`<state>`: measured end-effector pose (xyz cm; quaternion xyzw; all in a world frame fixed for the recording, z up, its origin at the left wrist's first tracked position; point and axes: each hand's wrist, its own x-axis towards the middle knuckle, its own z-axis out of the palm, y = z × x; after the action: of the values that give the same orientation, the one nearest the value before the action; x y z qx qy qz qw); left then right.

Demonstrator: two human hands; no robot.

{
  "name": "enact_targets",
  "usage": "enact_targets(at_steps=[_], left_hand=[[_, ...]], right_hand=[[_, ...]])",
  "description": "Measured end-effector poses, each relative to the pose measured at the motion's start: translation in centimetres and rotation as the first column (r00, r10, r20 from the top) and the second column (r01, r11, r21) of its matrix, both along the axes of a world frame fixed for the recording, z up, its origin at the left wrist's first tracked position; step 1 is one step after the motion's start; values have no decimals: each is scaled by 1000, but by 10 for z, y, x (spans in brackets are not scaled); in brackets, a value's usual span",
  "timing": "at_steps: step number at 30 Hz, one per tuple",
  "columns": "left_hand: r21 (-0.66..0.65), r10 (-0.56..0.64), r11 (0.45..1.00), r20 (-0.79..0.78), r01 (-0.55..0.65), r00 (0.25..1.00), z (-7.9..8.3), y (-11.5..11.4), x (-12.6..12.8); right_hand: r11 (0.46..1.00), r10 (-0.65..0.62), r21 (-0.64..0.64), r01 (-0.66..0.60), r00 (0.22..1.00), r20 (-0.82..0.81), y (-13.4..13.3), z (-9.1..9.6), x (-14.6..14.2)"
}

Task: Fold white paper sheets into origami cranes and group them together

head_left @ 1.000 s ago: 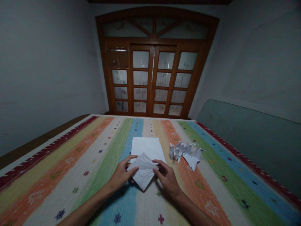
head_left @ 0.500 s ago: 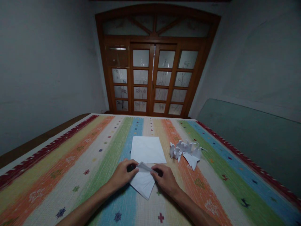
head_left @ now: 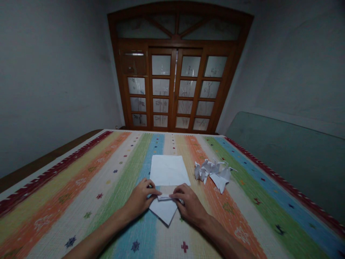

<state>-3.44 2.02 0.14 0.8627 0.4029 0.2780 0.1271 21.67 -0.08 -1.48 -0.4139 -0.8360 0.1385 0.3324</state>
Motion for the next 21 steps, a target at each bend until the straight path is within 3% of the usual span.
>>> enact_targets(at_steps=[12, 17, 21], left_hand=[[221, -81, 967, -215, 129, 973, 12, -13, 6], [204, -186, 943, -336, 265, 923, 5, -16, 10], [173, -242, 928, -393, 330, 887, -3, -12, 10]], right_hand=[[989, 102, 73, -131, 944, 314, -4, 18, 3], [972, 145, 110, -206, 902, 407, -6, 13, -7], [974, 176, 65, -218, 903, 391, -10, 11, -12]])
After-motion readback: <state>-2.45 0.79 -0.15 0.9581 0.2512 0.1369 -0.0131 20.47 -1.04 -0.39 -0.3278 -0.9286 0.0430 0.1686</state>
